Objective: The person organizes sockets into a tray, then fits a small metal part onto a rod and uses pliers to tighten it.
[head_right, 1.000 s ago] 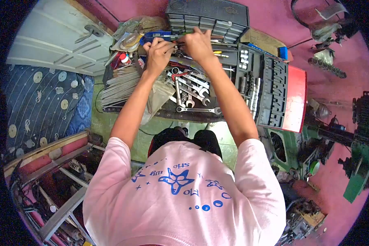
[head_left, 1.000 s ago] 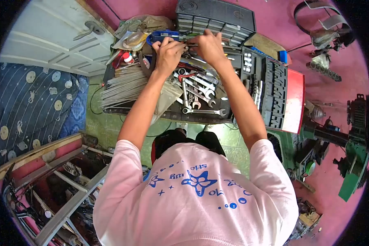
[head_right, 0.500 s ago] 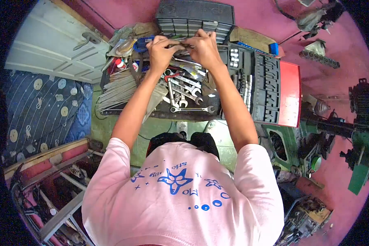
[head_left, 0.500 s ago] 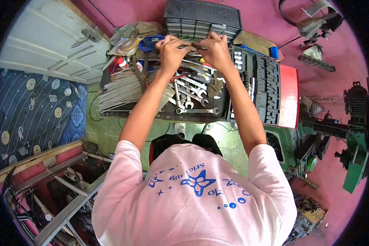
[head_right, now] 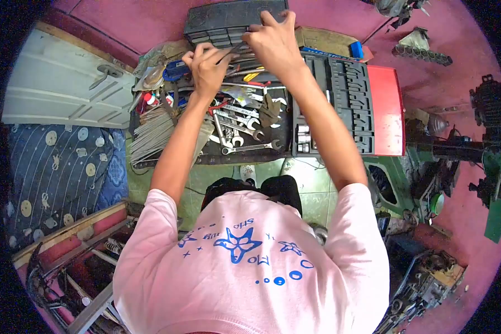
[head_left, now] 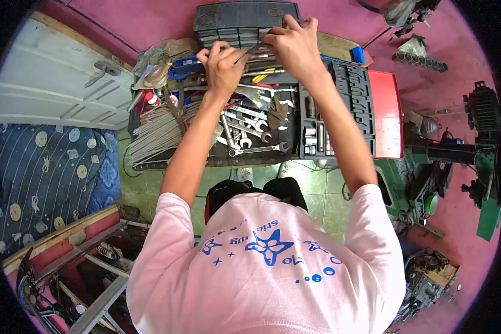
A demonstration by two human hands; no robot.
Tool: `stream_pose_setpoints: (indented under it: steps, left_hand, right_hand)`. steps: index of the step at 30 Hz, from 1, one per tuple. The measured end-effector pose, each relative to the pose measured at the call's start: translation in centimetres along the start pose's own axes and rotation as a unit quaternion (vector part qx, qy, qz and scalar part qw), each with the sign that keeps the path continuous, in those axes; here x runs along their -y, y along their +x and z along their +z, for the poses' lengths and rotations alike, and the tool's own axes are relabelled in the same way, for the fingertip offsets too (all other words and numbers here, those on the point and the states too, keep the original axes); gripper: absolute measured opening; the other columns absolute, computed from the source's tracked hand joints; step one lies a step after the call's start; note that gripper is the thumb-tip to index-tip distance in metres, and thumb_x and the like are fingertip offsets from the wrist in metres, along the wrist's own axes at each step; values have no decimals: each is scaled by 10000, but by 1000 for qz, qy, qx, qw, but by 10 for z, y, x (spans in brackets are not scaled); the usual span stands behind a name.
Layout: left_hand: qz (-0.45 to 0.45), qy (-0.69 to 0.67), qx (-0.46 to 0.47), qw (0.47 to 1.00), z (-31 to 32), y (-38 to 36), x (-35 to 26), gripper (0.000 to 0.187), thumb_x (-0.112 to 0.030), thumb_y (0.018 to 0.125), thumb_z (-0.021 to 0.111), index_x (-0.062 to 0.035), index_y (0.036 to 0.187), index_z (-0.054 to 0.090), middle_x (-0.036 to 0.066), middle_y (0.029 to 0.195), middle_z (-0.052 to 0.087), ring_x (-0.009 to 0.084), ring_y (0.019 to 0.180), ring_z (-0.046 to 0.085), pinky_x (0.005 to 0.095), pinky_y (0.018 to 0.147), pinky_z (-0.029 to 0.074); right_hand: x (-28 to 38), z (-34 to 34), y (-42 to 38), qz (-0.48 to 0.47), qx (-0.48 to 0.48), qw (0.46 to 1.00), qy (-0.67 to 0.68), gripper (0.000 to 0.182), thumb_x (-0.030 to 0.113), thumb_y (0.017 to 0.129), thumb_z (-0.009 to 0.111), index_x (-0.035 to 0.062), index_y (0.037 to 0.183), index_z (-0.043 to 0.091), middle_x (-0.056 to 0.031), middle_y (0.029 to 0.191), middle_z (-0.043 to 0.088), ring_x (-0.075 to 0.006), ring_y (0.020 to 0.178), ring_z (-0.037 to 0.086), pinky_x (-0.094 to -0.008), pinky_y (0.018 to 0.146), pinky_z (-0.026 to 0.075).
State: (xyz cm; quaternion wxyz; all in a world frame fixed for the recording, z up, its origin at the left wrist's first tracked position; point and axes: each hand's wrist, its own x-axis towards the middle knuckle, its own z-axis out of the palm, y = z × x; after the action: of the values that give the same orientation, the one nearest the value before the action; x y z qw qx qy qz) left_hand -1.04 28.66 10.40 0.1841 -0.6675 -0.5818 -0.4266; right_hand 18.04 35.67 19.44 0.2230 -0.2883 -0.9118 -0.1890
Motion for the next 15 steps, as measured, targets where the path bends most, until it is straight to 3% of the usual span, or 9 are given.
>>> stream_pose_setpoints:
  steps: [3, 7, 8, 11, 15]
  left_hand:
    - [16, -4, -12, 1000, 5, 26, -17, 186, -173, 778, 820, -163, 963, 822, -62, 881, 755, 156, 968, 615, 432, 912, 289]
    - [8, 44, 19, 999, 11, 32, -30, 186, -171, 801, 815, -158, 986, 820, -60, 909, 759, 160, 982, 614, 446, 914, 292]
    - [17, 41, 19, 999, 16, 32, -30, 188, -156, 806, 811, -160, 993, 820, -61, 895, 752, 162, 986, 614, 457, 914, 292]
    - [15, 34, 27, 999, 28, 42, -49, 185, -144, 815, 802, -167, 997, 822, -66, 901, 752, 169, 973, 619, 457, 917, 292]
    - [50, 56, -17, 997, 32, 67, -76, 184, -123, 822, 793, -208, 982, 823, -88, 963, 762, 153, 1156, 628, 480, 946, 269]
  right_hand:
    - [-29, -12, 1, -23, -7, 998, -54, 259, 150, 721, 767, 218, 970, 785, 87, 921, 703, -174, 1071, 580, -594, 985, 369]
    - [-69, -11, -28, 34, -9, 999, -30, 238, 150, 743, 756, 230, 966, 782, 89, 908, 697, -182, 1051, 591, -602, 1018, 349]
    - [-80, -7, -38, 27, -26, 999, -26, 336, 162, 623, 797, 214, 955, 785, 61, 905, 701, -202, 1056, 595, -631, 1023, 343]
    - [-102, 1, -59, 52, -68, 996, 10, 360, 145, 622, 789, 212, 975, 779, 60, 904, 698, -206, 1035, 596, -622, 1032, 345]
    - [-127, -17, -73, 43, -88, 995, -10, 471, 94, 644, 768, 234, 1093, 788, 65, 940, 722, -213, 1047, 619, -623, 1109, 307]
